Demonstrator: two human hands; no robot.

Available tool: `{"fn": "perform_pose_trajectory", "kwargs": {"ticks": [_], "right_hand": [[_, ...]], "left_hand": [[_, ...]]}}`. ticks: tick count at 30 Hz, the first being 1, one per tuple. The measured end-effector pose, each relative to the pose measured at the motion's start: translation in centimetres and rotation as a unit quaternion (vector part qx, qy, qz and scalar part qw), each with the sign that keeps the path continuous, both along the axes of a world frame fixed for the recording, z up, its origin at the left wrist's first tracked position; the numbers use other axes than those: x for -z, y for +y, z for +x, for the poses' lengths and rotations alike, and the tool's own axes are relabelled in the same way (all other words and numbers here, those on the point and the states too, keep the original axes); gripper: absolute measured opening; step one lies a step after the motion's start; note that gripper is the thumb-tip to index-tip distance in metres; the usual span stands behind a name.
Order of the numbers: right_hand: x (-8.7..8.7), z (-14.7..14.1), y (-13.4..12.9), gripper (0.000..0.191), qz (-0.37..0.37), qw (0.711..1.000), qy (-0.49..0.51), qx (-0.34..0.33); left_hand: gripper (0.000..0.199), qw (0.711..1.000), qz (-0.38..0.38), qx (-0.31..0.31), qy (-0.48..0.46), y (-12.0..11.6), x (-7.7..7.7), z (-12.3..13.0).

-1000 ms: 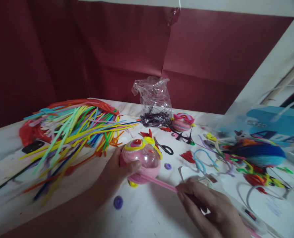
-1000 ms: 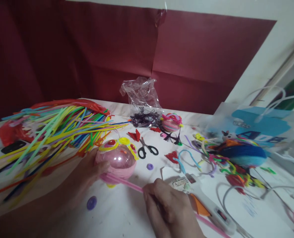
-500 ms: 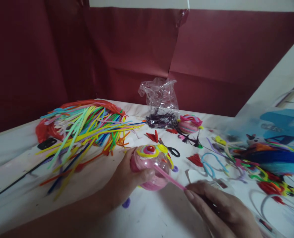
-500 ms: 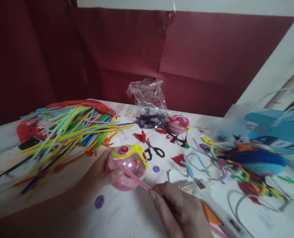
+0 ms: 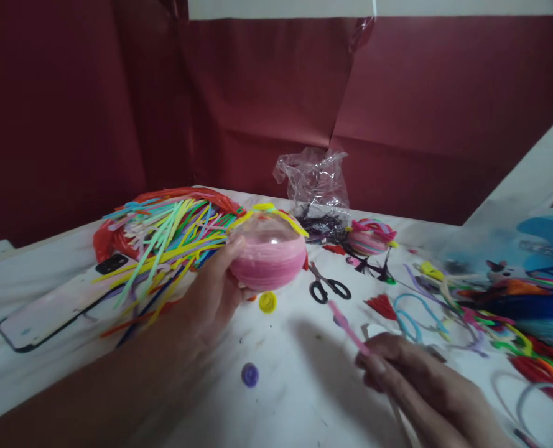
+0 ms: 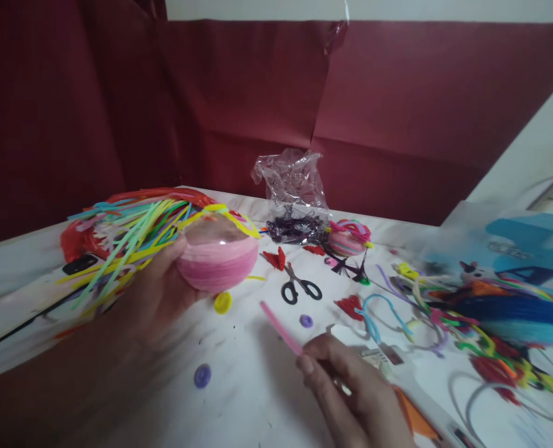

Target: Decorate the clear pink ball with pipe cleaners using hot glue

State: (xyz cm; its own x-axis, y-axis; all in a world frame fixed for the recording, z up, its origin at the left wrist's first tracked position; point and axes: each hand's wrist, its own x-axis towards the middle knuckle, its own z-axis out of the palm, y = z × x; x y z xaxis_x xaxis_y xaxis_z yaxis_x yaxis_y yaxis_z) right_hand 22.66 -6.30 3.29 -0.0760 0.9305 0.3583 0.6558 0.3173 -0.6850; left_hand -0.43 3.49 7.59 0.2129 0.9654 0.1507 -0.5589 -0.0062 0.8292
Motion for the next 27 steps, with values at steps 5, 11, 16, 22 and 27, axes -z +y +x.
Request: {"fn": "perform_pose_trajectory", "kwargs": {"ticks": [5, 11, 16, 22, 27], "right_hand": [[-0.5, -1.3, 1.8, 0.028, -0.061, 0.991, -0.052, -0.110], [-1.4, -6.9, 5.8, 0.016, -0.060, 0.979, 0.061, -0.183], [-1.5, -10.9, 9.0, 0.018, -0.031, 0.982, 0.076, -0.173], [0.0, -12.3, 10.3, 0.017, -0.059, 0.978, -0.039, -0.197], [-0.4, -14.0, 11.0, 0.011, -0.054, 0.968, -0.110, -0.218]], "left_hand": [[0.041, 1.000, -0.026, -0.012, -0.001, 0.0, -0.8, -0.4], [0.041, 0.997, -0.082, -0.008, -0.009, 0.1, -0.5, -0.3], [0.037, 0.998, -0.041, 0.001, -0.049, 0.5, -2.1, -1.6], [0.040, 0.994, 0.028, -0.091, -0.063, 1.4, -4.6, -4.6], [0.039, 0.974, 0.147, -0.133, -0.107, 1.3, -5.5, -5.7]]}}
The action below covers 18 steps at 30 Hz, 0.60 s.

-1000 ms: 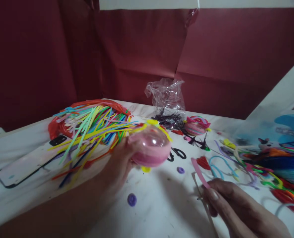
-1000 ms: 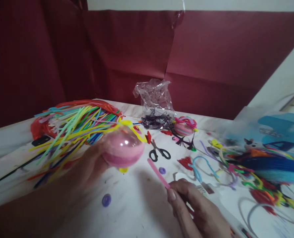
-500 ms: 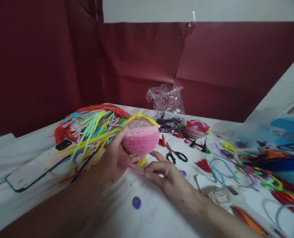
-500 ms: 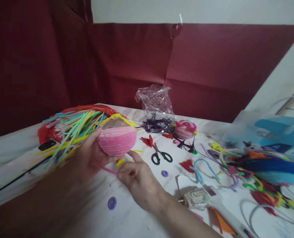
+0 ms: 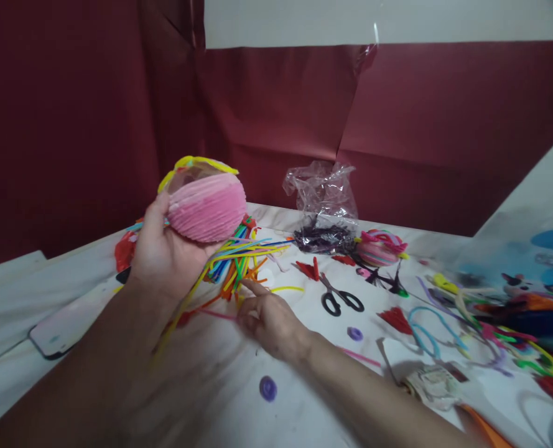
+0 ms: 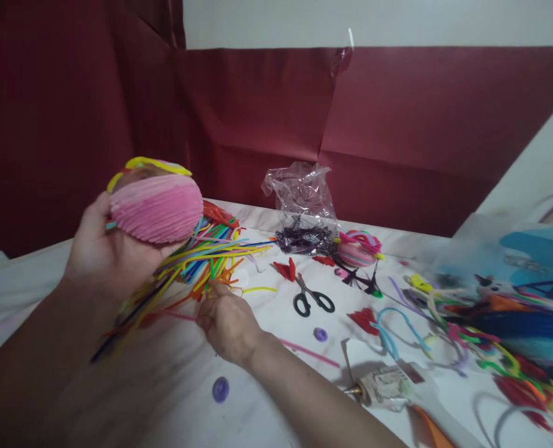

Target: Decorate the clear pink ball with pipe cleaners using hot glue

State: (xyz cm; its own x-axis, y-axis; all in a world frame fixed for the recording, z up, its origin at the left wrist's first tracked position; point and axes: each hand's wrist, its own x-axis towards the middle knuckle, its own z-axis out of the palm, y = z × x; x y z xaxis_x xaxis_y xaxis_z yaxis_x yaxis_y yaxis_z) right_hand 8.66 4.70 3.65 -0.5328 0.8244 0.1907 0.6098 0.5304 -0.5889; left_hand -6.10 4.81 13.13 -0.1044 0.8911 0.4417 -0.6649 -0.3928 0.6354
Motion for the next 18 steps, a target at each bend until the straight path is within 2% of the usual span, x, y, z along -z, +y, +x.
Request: {"fn": "perform_pose_trajectory", "kwargs": {"ticks": [3, 5, 10, 12, 15, 18], "right_hand": [[-0.5, 0.1, -0.5, 0.018, 0.012, 0.999, -0.038, 0.007], [-0.7, 1.2, -1.3, 0.020, 0.010, 0.997, -0.074, 0.022], [-0.7, 6.6, -4.4, 0.022, 0.027, 0.984, -0.160, 0.077], [-0.4, 8.9, -5.8, 0.025, 0.041, 0.975, -0.196, 0.095], [0.4, 11.3, -8.1, 0.026, 0.097, 0.953, -0.271, 0.098], [1.0, 12.4, -10.7, 0.025, 0.137, 0.949, -0.270, 0.081]], "left_hand": [[0.036, 1.000, 0.009, 0.005, -0.005, -0.1, 0.2, 0.3], [0.035, 1.000, -0.001, 0.019, -0.008, -0.2, 0.4, 0.7], [0.037, 0.994, -0.104, 0.032, -0.007, -0.6, 1.3, 2.1], [0.037, 0.986, -0.153, 0.064, 0.027, -0.9, 2.3, 2.9], [0.037, 0.974, -0.178, 0.123, 0.072, -1.4, 4.5, 4.5], [0.037, 0.951, -0.220, 0.184, 0.113, -2.0, 7.2, 6.0]]}}
